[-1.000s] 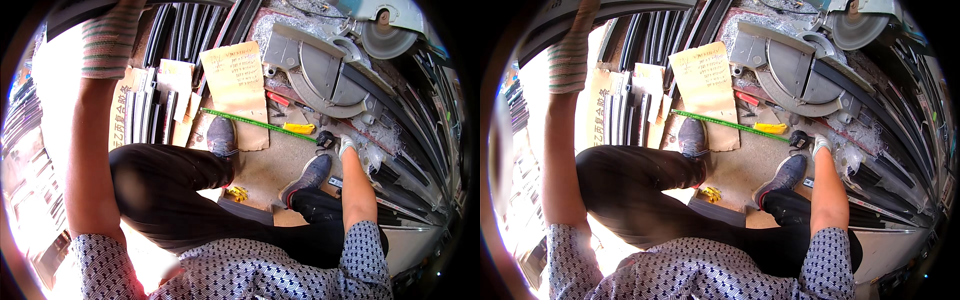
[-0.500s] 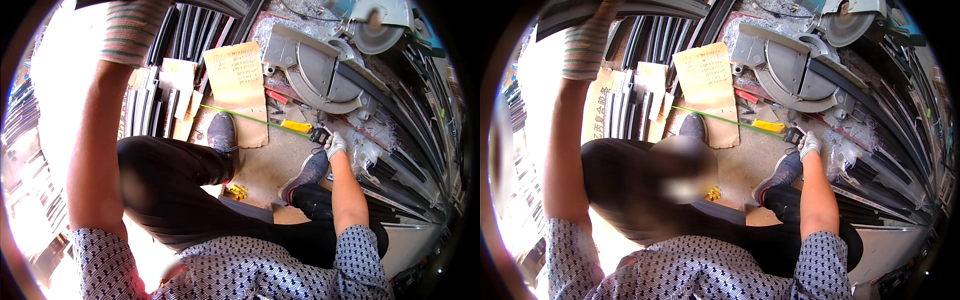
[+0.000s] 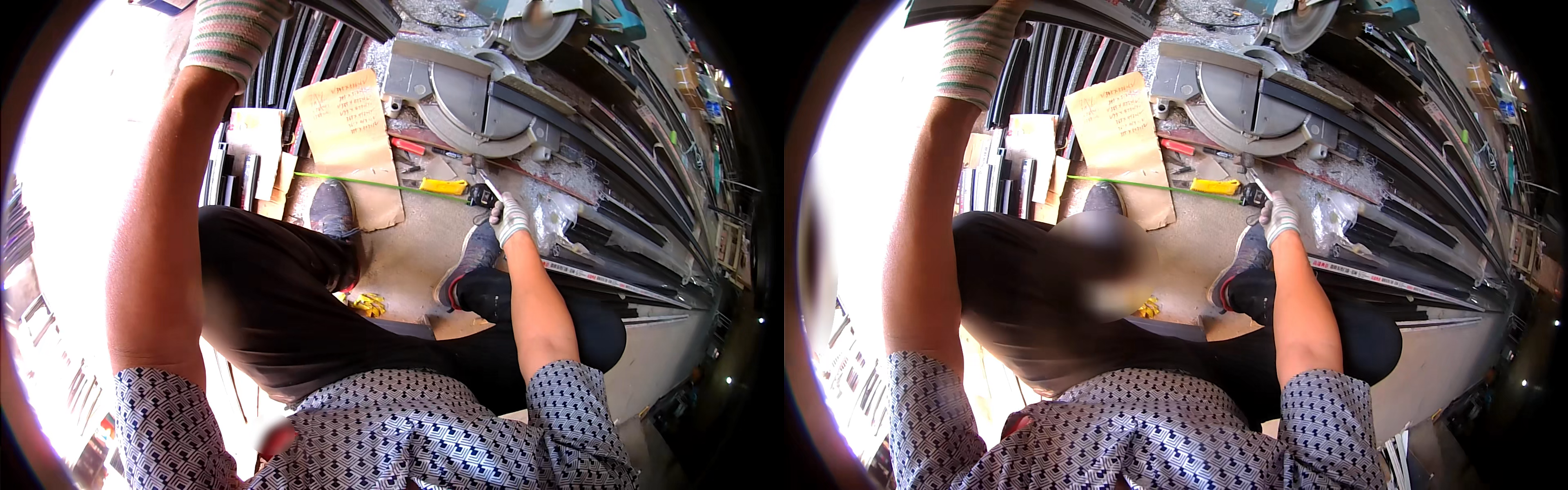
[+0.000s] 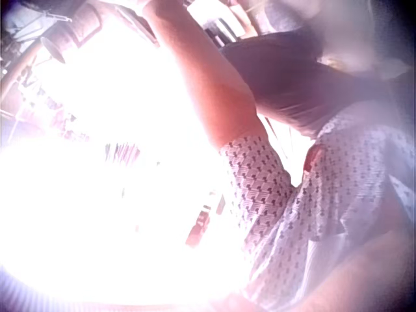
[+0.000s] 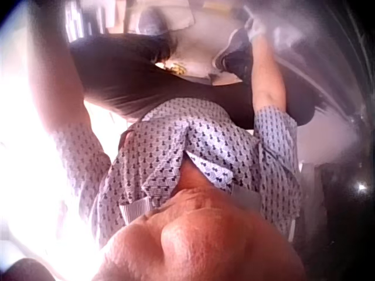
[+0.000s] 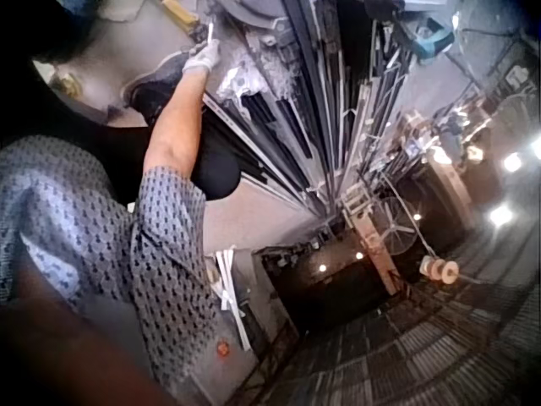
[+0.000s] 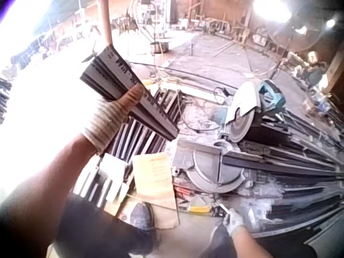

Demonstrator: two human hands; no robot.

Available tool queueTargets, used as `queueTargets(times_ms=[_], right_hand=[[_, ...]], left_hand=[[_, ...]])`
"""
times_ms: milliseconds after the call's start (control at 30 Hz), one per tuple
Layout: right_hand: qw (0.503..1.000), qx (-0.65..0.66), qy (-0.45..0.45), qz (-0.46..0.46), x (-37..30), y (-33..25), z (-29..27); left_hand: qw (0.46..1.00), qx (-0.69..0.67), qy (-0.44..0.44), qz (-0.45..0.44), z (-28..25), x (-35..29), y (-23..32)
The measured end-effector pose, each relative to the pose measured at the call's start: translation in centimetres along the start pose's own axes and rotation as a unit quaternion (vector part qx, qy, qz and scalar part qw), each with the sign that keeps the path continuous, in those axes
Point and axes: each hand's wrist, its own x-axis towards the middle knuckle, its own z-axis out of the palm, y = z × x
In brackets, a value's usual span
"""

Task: The person measures a long metal profile with a tape measure and marks it with a marker. They then place the profile on a miter saw, cut it, and write the measurement on a piece of cardboard. The process is repeated for another profile.

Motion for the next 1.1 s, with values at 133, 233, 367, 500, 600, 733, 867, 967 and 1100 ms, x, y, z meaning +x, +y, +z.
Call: queueTargets(times_ms=[133,233,367,500,600,733,867,967,1100], right_hand=[[0.991,-0.114,0.059,-0.046,-1.2,-0.2,0.6],[0.988,-0.128,0.069,-0.053,-2.0,-0.1,0.3],[0.994,-0.069,-0.050,-0.063,-4.8,-1.1,1.2],[0.965,0.023,-0.209,-0.159,-12.5,-6.7,5.8],[0.921,0.042,-0.287,-0.258,-19.6,-12.4,7.0],[0.859,-0.011,-0.319,-0.399,-28.5,-17.5,8.0],[0.808,-0.073,-0.319,-0.490,-34.5,-19.6,8.6],[0.786,-0.102,-0.300,-0.532,-35.9,-19.6,8.8],[0.761,-0.139,-0.242,-0.586,-35.7,-18.9,9.5]], left_hand=[[0.997,-0.024,0.007,0.071,0.3,-0.3,-0.4],[1.000,0.006,-0.006,0.020,-0.4,-0.5,-0.1],[0.998,-0.057,0.002,-0.010,-0.2,-0.9,0.2],[0.994,-0.090,0.001,-0.055,-0.3,-0.7,1.4],[0.993,-0.104,-0.008,-0.054,0.6,-0.5,0.5],[0.978,-0.191,-0.030,-0.081,3.9,-3.1,3.8],[0.960,-0.255,-0.074,-0.093,4.8,-5.3,6.6],[0.959,-0.270,-0.054,-0.061,6.7,-6.3,7.6],[0.965,-0.208,-0.114,-0.113,7.1,-7.5,9.0]])
